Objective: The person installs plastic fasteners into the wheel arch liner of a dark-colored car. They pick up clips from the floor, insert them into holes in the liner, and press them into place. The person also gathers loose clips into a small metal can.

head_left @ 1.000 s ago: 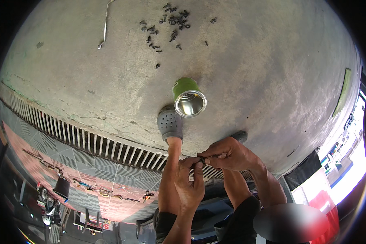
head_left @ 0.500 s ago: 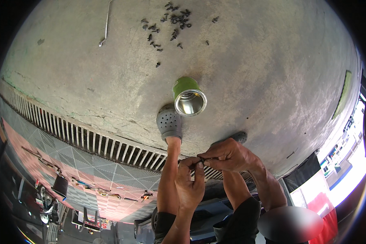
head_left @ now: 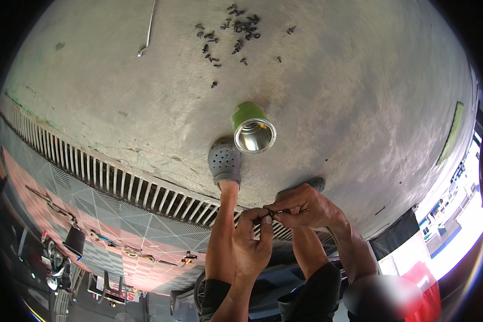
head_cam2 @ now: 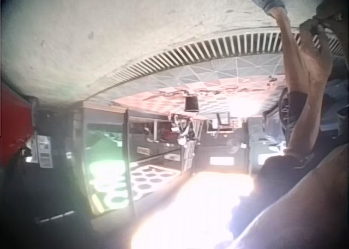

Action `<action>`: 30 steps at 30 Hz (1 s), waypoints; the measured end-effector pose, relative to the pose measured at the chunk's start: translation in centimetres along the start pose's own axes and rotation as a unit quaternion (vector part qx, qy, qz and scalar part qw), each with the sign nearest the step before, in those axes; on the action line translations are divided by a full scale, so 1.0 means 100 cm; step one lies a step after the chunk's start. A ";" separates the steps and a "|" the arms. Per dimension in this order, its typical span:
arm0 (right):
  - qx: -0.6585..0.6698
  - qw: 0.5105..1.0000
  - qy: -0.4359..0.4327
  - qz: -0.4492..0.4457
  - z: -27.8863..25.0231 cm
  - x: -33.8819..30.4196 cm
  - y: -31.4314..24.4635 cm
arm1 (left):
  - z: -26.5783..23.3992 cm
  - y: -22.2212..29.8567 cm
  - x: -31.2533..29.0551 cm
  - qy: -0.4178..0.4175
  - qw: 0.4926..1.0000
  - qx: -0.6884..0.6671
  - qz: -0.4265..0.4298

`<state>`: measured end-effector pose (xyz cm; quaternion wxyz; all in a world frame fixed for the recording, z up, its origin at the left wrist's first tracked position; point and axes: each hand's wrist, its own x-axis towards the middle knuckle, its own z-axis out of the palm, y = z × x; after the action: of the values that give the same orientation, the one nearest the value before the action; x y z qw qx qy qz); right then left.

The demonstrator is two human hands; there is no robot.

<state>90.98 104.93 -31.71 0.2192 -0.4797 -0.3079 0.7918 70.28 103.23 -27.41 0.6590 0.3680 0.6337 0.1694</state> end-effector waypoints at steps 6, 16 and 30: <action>-0.034 0.999 0.017 -0.010 0.003 0.002 -0.004 | -0.006 0.003 -0.001 0.001 1.000 0.019 -0.023; -0.084 0.996 -0.020 -0.011 0.002 0.015 -0.024 | -0.009 0.008 0.002 0.016 0.990 -0.133 -0.035; -0.076 0.997 -0.008 -0.024 0.006 0.016 -0.015 | -0.011 0.003 -0.002 0.020 0.996 -0.080 -0.025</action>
<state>89.80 106.79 -31.43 0.1988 -0.4813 -0.3799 0.7645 69.23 103.60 -27.03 0.6774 0.2941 0.6406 0.2105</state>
